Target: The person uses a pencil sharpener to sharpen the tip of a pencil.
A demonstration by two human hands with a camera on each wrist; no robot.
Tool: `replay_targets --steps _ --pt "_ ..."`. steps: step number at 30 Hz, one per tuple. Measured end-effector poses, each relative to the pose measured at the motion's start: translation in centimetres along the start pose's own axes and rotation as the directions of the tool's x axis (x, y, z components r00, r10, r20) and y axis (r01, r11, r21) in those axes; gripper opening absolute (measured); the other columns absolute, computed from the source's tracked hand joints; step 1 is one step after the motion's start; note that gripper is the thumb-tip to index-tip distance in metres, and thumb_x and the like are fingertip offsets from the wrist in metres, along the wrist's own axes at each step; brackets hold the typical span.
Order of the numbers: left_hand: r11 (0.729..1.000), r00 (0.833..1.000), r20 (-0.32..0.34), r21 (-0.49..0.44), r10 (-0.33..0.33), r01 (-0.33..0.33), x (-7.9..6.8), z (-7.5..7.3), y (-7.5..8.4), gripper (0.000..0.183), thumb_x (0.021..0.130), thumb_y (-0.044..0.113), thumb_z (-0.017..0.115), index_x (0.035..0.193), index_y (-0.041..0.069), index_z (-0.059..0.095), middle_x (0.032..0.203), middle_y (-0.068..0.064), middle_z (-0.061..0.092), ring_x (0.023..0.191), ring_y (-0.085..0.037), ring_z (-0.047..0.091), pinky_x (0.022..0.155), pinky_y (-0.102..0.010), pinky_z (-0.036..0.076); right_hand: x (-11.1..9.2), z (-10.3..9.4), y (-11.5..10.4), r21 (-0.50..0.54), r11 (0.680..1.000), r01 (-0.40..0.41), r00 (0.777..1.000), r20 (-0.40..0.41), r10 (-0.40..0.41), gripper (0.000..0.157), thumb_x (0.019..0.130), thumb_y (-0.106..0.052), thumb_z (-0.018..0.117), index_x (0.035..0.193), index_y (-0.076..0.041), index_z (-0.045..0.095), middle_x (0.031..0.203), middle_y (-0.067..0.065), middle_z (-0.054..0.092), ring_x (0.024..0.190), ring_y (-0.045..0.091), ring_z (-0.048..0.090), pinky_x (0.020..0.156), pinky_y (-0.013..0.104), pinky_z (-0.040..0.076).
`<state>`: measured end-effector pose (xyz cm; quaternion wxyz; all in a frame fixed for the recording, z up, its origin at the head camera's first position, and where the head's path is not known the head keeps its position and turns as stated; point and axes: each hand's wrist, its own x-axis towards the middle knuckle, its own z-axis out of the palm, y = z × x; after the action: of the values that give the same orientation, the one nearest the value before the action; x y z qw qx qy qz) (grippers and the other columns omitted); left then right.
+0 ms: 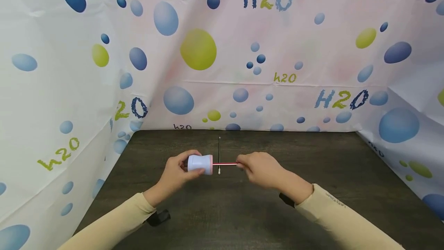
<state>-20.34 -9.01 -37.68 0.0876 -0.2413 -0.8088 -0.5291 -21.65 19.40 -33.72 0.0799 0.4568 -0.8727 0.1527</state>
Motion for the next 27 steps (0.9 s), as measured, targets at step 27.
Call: replay_targets --steps 27 --pt "0.947 0.963 0.105 -0.183 -0.248 0.263 0.6 -0.5 1.1 0.039 0.09 0.013 0.078 0.122 -0.006 0.066 0.102 -0.022 0.074 0.079 -0.013 0.073 0.072 -0.028 0.063 -1.1 1.3 -0.2 -0.197 0.979 0.053 0.967 -0.234 -0.099 0.015 0.101 -0.003 0.054 0.091 -0.009 0.063 0.071 -0.003 0.058 0.054 0.002 0.037 0.048 0.019 0.03"
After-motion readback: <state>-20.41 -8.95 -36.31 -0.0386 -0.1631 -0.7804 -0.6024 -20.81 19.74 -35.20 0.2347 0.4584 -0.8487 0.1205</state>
